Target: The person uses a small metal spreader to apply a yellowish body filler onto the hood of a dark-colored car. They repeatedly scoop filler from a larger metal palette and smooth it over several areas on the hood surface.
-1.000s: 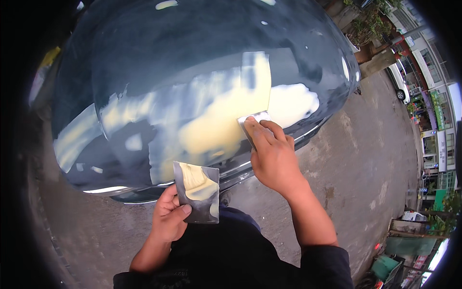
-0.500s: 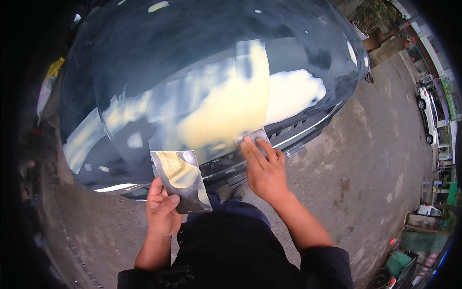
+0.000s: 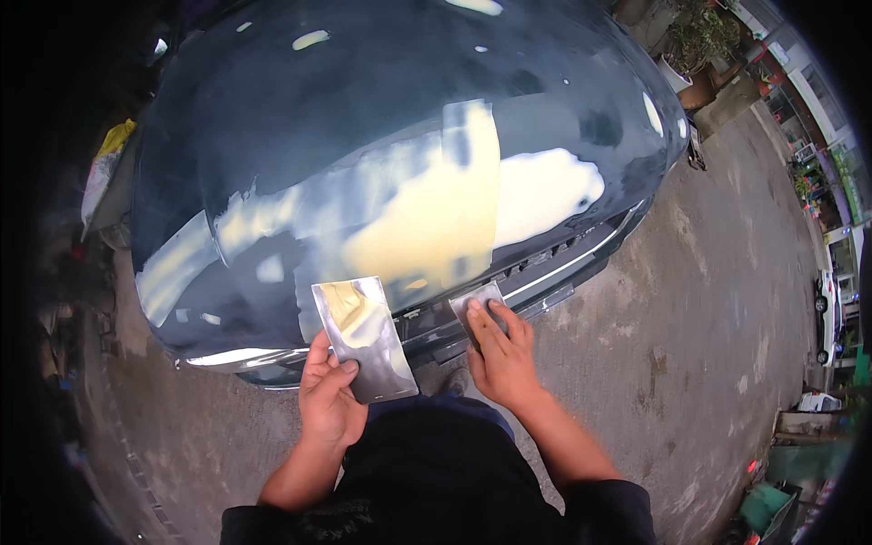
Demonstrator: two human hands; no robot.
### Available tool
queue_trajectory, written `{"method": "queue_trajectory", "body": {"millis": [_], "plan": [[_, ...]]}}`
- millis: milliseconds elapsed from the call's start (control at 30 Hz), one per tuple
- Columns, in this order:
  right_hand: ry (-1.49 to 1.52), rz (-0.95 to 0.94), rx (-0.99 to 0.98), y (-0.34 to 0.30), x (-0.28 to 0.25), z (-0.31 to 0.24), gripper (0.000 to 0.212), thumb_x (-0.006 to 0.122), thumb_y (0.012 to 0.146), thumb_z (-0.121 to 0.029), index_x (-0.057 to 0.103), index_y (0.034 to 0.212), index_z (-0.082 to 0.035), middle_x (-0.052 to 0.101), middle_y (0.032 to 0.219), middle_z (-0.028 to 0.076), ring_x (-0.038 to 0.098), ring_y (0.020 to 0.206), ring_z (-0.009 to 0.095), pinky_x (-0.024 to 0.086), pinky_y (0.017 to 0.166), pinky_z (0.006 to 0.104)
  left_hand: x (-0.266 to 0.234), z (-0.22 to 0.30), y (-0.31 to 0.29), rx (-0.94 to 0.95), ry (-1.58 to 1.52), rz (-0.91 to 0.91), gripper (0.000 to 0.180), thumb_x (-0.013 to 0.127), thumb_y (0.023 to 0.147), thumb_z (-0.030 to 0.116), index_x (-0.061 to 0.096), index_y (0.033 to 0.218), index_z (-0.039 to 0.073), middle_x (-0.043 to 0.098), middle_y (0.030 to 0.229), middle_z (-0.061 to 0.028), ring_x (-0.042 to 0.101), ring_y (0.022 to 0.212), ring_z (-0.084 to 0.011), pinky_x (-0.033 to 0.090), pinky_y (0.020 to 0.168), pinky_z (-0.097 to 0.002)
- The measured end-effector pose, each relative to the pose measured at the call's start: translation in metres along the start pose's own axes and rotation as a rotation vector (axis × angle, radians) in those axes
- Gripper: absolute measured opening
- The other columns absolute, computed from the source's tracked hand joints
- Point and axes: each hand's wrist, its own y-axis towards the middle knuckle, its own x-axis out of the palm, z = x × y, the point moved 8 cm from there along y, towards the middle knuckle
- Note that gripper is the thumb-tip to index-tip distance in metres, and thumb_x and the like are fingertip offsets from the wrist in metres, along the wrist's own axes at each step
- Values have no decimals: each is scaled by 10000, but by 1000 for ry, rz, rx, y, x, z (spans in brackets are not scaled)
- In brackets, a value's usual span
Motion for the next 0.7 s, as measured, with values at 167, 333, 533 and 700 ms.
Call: {"method": "queue_trajectory", "body": {"millis": [167,333,533,700], "plan": [[895,-24,-124,13,-56,-63,699,742,850,-11,493,1502,-56,588,1496,126,488,1407,384,394,1164,475,28,-19,0,-53,-88,-50,629,520,911,-78,405,1521,27,599,1427,-170,584,1330,-274,457,1148,-446],[747,-53,-231,22,-49,-61,716,729,815,19,531,1488,-125,597,1495,94,503,1400,366,428,1130,467,49,2,1,42,-123,-162,629,505,925,-69,382,1533,33,565,1465,-167,562,1356,-281,445,1159,-447],[130,-119,-159,78,-56,-16,694,666,796,-8,533,1472,-92,617,1464,92,512,1367,365,381,1114,498,53,37,-2,213,-126,-294,641,523,918,-64,378,1535,36,574,1460,-169,555,1365,-289,434,1167,-462],[-248,-90,169,183,-76,59,655,603,829,-56,523,1478,-93,610,1438,123,494,1371,363,383,1092,529,30,40,1,176,-105,-247,641,553,908,-52,392,1524,25,591,1436,-181,577,1341,-297,447,1155,-466]]}}
